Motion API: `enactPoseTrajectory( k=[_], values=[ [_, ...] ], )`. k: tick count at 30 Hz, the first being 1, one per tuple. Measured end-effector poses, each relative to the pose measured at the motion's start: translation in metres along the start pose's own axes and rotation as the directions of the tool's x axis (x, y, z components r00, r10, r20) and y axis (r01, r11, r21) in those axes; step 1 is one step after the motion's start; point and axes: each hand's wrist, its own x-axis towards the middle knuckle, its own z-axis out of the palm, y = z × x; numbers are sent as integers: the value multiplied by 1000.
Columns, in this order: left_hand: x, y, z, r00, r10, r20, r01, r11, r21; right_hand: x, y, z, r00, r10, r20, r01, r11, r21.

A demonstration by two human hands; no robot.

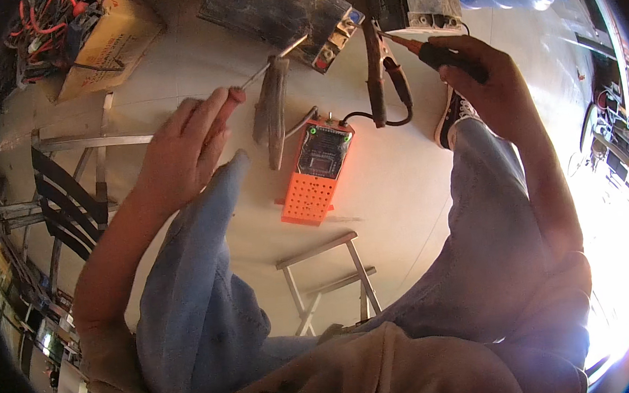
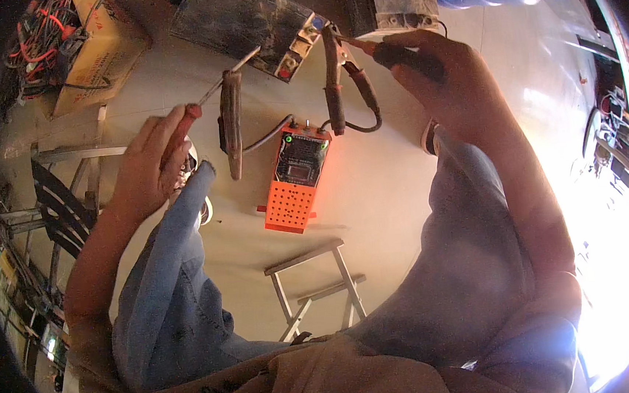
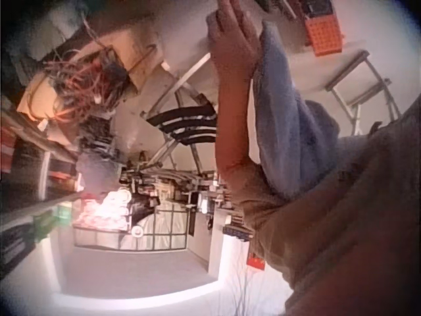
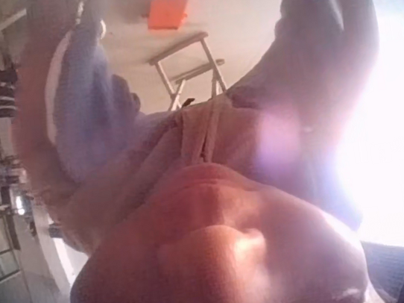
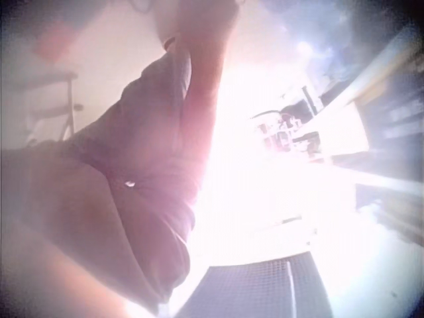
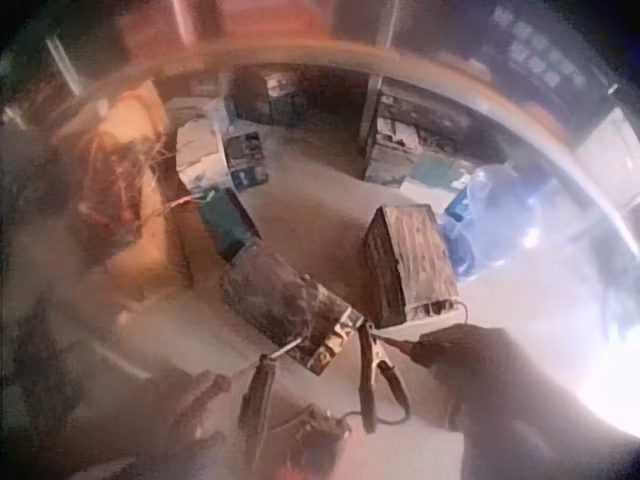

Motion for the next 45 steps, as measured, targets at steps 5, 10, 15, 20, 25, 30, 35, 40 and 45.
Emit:
enactPoseTrajectory(
  k=[5, 10, 15, 20, 25, 30, 35, 40, 45],
  values=[
    [24, 15, -12, 986, -62, 155, 63, 998, 1, 0, 7, 0, 1000, -10, -2, 10, 1000, 22],
    [37, 27, -16, 955, -114, 273, 112, 993, 23, 0, 12, 1, 1000, -2, -4, 2, 999, 33],
    [47, 20, -7, 979, -18, 202, 3, 997, 73, 0, 10, 2, 999, -38, 14, 38, 999, 25],
    [60, 35, -11, 955, -93, 280, 82, 995, 50, 0, 20, 12, 986, -129, -106, 137, 989, 63],
    [67, 39, -14, 951, -109, 290, 86, 992, 91, 1, 23, 9, 987, -142, -70, 145, 989, 34],
    [81, 44, -18, 945, -97, 312, 49, 986, 158, 0, 17, 6, 998, -68, -11, 68, 998, -15],
    [92, 55, -20, 958, -67, 280, 6, 977, 214, 0, 13, 3, 998, -57, 1, 57, 998, -37],
    [95, 51, -16, 969, -3, 246, -45, 981, 189, 2, 13, 5, 994, -102, -32, 99, 992, -78],
    [101, 55, -13, 972, 66, 223, -116, 970, 215, 4, 15, 2, 991, -130, -21, 129, 990, -52]
  ],
)
